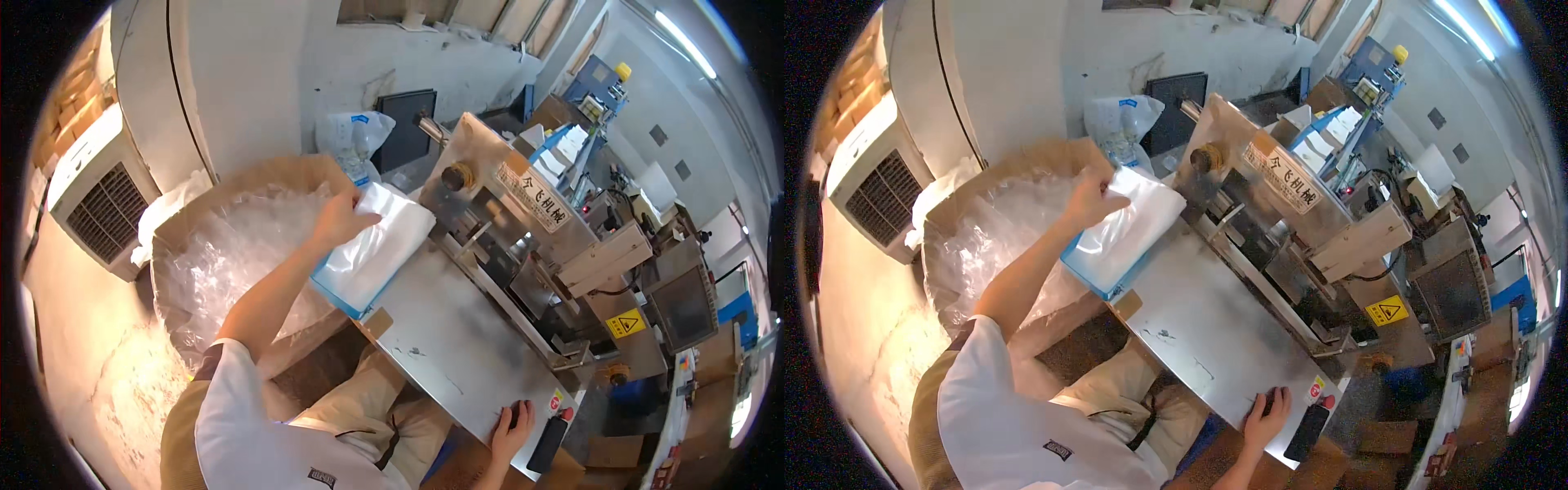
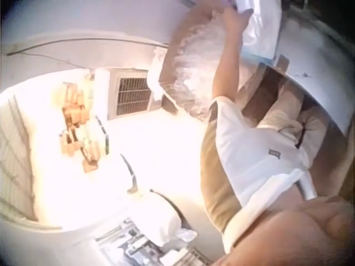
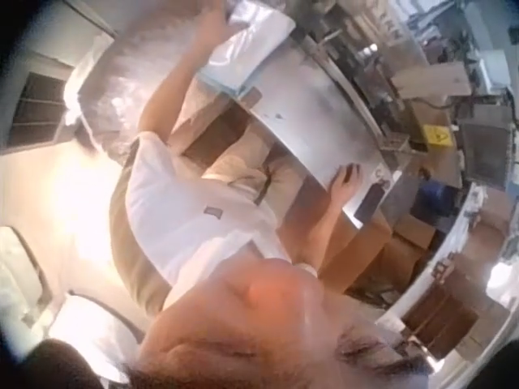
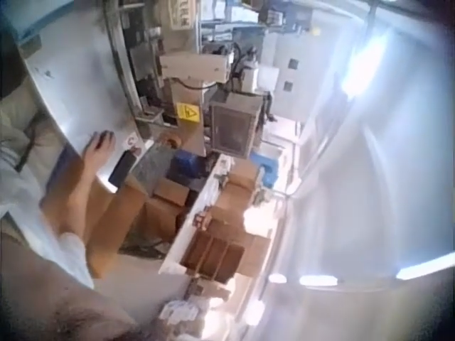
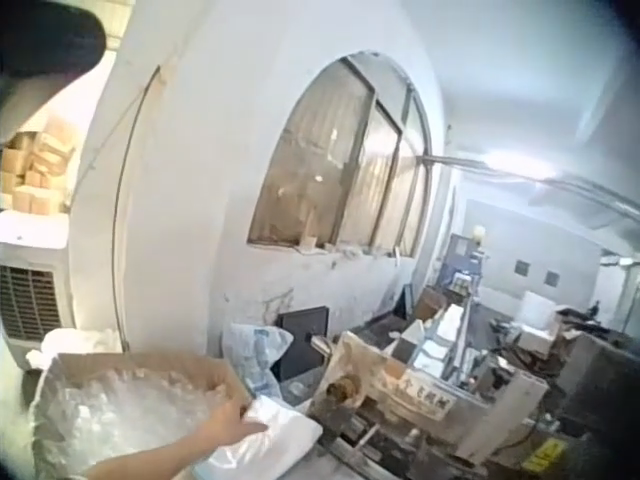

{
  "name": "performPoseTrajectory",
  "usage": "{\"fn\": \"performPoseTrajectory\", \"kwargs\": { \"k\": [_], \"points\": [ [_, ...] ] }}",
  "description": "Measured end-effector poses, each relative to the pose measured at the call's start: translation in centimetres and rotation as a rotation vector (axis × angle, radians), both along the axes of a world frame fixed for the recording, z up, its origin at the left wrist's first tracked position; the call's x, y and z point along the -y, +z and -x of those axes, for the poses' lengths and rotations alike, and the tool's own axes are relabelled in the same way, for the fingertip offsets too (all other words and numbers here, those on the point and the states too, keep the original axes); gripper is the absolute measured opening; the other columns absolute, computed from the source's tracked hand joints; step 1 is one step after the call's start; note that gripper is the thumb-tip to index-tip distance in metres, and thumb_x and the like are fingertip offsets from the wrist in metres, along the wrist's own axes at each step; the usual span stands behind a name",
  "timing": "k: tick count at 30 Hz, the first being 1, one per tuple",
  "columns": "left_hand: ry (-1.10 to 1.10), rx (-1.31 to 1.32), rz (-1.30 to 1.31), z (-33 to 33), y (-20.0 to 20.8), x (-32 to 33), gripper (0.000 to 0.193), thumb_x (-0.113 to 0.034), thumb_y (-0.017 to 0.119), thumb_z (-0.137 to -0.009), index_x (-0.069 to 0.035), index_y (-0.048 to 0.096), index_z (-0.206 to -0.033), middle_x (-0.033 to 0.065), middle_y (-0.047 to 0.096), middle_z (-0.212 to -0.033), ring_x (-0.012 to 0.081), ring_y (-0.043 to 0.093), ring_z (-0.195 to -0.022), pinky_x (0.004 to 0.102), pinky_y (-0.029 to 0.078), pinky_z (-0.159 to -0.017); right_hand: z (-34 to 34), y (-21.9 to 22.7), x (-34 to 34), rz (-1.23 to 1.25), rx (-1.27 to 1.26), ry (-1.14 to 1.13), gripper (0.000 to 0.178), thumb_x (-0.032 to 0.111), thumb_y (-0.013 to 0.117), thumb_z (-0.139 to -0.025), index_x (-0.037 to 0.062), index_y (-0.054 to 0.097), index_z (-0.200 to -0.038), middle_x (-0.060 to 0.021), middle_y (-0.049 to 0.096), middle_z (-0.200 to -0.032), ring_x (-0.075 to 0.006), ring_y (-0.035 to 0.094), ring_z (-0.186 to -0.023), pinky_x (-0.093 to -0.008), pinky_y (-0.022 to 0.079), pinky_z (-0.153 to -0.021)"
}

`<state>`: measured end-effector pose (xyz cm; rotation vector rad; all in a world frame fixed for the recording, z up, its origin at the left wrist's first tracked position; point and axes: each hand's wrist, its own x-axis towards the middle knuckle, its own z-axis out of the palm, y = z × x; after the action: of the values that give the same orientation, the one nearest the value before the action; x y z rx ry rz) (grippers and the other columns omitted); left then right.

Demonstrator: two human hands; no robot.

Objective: Placing white boxes into plastic bags, heat-sealing them, and putting them into a shipping carton.

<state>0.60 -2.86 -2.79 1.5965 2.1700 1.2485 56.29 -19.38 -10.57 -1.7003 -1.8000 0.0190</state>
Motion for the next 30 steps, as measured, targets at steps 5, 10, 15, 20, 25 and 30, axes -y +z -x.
{"fn": "performPoseTrajectory", "kwargs": {
  "k": [5, 10, 15, 20, 25, 30],
  "points": [
    [-0.004, 0.148, -0.199, 0.4, -0.6, -0.5, 0.027, -0.029, 0.068, -0.091, -0.003, 0.071, -0.096, 0.0212, 0.070, -0.080, 0.0372, 0.069, -0.078, 0.0455, 0.053, -0.074, -0.5, 0.5, 0.1, 0.001, -0.023, 0.000, 0.038, 0.021, 0.064, -0.094, -0.0069, 0.060, -0.120, -0.0284, 0.052, -0.138, -0.0472, 0.049, -0.127, -0.0521, 0.039, -0.107],
    [-0.004, 0.127, -0.332, -1.1, 2.9, 0.9, 0.021, -0.021, 0.068, -0.092, -0.002, 0.071, -0.099, 0.0202, 0.072, -0.086, 0.0355, 0.070, -0.078, 0.0424, 0.054, -0.073, -1.1, 0.5, 0.5, 0.036, -0.022, -0.004, 0.042, 0.022, 0.067, -0.093, -0.0072, 0.060, -0.122, -0.0280, 0.053, -0.139, -0.0453, 0.049, -0.128, -0.0506, 0.039, -0.108],
    [-0.088, 0.113, -0.437, -3.2, 5.5, 1.4, 0.017, -0.016, 0.065, -0.093, -0.001, 0.071, -0.100, 0.0191, 0.072, -0.089, 0.0341, 0.070, -0.079, 0.0407, 0.054, -0.072, -1.0, 1.6, 0.0, 0.119, -0.307, -0.023, 0.046, 0.020, 0.071, -0.090, -0.0059, 0.060, -0.126, -0.0264, 0.054, -0.140, -0.0399, 0.051, -0.130, -0.0469, 0.039, -0.110],
    [-0.365, 0.064, -0.338, -8.8, 9.9, 4.2, 0.018, -0.015, 0.061, -0.096, -0.001, 0.069, -0.103, 0.0171, 0.071, -0.088, 0.0291, 0.069, -0.077, 0.0372, 0.053, -0.071, 4.0, 10.3, -0.5, -0.001, -0.277, 0.118, 0.051, 0.015, 0.073, -0.086, -0.0007, 0.058, -0.132, -0.0221, 0.054, -0.142, -0.0363, 0.050, -0.134, -0.0420, 0.038, -0.111],
    [-0.849, 0.311, -0.100, -18.4, 13.1, 10.9, 0.015, -0.010, 0.060, -0.097, 0.001, 0.068, -0.104, 0.0104, 0.069, -0.082, 0.0141, 0.063, -0.075, 0.0301, 0.051, -0.069, 11.1, 19.8, -1.8, -0.243, -0.324, 0.228, 0.060, 0.013, 0.078, -0.080, 0.0047, 0.056, -0.135, -0.0184, 0.057, -0.138, -0.0324, 0.052, -0.132, -0.0399, 0.040, -0.109],
    [-0.995, 0.724, 0.235, -22.5, 12.0, 13.7, 0.019, -0.015, 0.062, -0.100, 0.003, 0.069, -0.100, 0.0027, 0.069, -0.082, 0.0061, 0.062, -0.073, 0.0232, 0.051, -0.064, 9.2, 18.3, -2.4, 0.432, -0.567, 0.459, 0.024, -0.001, 0.077, -0.077, 0.0017, 0.070, -0.100, -0.0093, 0.070, -0.111, -0.0241, 0.067, -0.097, -0.0325, 0.053, -0.083]
  ]
}}
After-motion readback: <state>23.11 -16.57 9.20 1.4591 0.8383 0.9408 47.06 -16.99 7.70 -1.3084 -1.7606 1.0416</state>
